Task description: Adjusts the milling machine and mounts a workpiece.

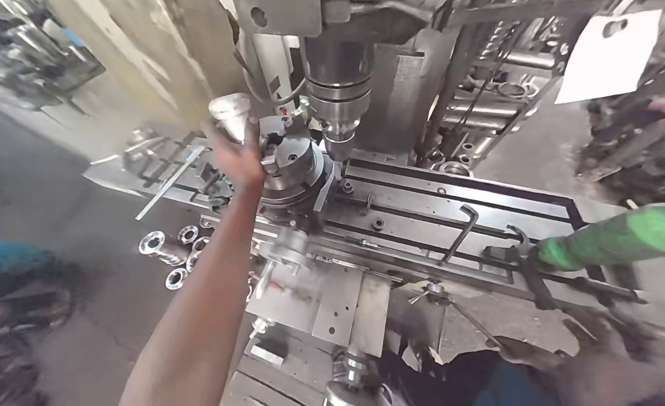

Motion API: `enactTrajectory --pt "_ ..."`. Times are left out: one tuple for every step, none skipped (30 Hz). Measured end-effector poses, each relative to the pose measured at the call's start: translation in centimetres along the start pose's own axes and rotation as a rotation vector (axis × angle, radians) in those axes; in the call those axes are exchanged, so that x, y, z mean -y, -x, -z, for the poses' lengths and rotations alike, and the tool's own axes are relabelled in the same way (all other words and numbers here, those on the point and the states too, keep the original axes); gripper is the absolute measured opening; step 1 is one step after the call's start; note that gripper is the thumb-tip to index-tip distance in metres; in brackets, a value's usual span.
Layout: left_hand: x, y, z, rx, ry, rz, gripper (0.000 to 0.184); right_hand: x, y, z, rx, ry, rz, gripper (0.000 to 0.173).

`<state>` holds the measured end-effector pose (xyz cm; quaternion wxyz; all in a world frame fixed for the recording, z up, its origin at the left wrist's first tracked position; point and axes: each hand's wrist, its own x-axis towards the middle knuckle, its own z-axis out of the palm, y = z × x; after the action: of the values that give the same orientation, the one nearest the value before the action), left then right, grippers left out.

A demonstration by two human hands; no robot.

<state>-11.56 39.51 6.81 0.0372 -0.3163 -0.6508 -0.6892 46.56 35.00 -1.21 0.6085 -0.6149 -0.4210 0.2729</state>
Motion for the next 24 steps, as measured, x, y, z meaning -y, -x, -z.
enactTrajectory --pt "0.1 -0.1 -0.1 -0.012 -0.031 -0.024 0.079 0.3 -0.4 -0.4 -0.057 -0.008 -0.005 0.041" --pt "0.4 -0.2 -0.2 -0.032 -0.048 -0.048 0.079 0.9 -0.4 -0.9 -0.106 -0.006 -0.011 0.04" --pt "0.7 -0.3 -0.3 -0.052 -0.051 -0.071 0.079 0.7 -0.8 -0.9 -0.13 0.006 0.001 0.04" --pt "0.9 -0.2 -0.3 -0.063 -0.067 -0.088 0.079 0.2 -1.2 -0.6 -0.13 0.011 0.016 0.042" --pt "1.0 -0.1 -0.3 -0.084 -0.089 -0.11 0.081 0.2 -1.5 -0.6 -0.135 0.013 0.018 0.042" --pt "1.0 -0.3 -0.4 -0.1 -0.104 -0.132 0.082 1.5 -1.4 -1.6 -0.176 -0.004 -0.007 0.039" --pt "1.1 -0.3 -0.4 -0.108 -0.111 -0.151 0.083 3.7 -0.8 -2.9 -0.222 0.006 -0.077 0.037" --pt "1.2 -0.4 -0.4 -0.108 -0.108 -0.167 0.083 5.6 -0.4 -4.0 -0.262 0.026 -0.147 0.037" --pt "1.5 -0.5 -0.4 -0.104 -0.103 -0.192 0.083 7.0 0.0 -4.9 -0.277 0.058 -0.203 0.039" --pt "1.8 -0.4 -0.4 -0.105 -0.109 -0.21 0.084 6.7 0.1 -4.7 -0.255 0.101 -0.212 0.04" --pt "1.8 -0.5 -0.6 -0.11 -0.117 -0.223 0.086 5.2 -0.3 -3.9 -0.205 0.128 -0.173 0.041" --pt "1.6 -0.6 -0.6 -0.107 -0.13 -0.215 0.088 2.7 -0.9 -2.6 -0.157 0.159 -0.11 0.041" --pt "1.5 -0.6 -0.5 -0.113 -0.158 -0.208 0.089 0.4 -1.3 -1.5 -0.113 0.183 -0.062 0.039" --pt "1.7 -0.8 -0.2 -0.116 -0.199 -0.218 0.089 -1.8 -1.7 -0.7 -0.074 0.199 -0.026 0.035" --pt "2.2 -0.9 0.2 -0.1 -0.224 -0.229 0.088 -3.7 -1.7 0.0 -0.03 0.221 0.0 0.034" --pt "3.0 -1.0 0.6 -0.041 -0.24 -0.209 0.083 -4.7 -1.3 0.6 0.009 0.256 0.009 0.034" --pt "3.3 -0.6 0.8 0.062 -0.254 -0.172 0.074 -5.0 -0.8 1.1 0.043 0.32 -0.001 0.033" --pt "3.0 -0.1 0.8 0.193 -0.252 -0.079 0.064 -4.9 -0.3 1.4 0.094 0.412 -0.037 0.032" --pt "2.6 -0.1 0.4 0.246 -0.161 0.002 0.051 -4.7 -0.2 1.3 0.163 0.529 -0.066 0.03" --pt "2.3 -0.3 -0.1 0.254 -0.019 0.059 0.04 -4.6 0.0 1.1 0.26 0.651 -0.111 0.03" --pt "1.8 -0.6 -0.3 0.272 0.086 0.086 0.033 -4.9 0.0 0.8 0.361 0.753 -0.153 0.031" --pt "1.4 -0.6 -0.2 0.283 0.115 0.098 0.033 -5.8 0.0 0.6 0.445 0.836 -0.171 0.031" --pt "1.1 -0.3 -0.1 0.274 0.075 0.105 0.034 -6.6 0.1 0.5 0.509 0.908 -0.185 0.032" --pt "0.8 0.0 0.1 0.247 -0.014 0.116 0.037 -7.2 0.3 0.2 0.553 0.989 -0.182 0.033"
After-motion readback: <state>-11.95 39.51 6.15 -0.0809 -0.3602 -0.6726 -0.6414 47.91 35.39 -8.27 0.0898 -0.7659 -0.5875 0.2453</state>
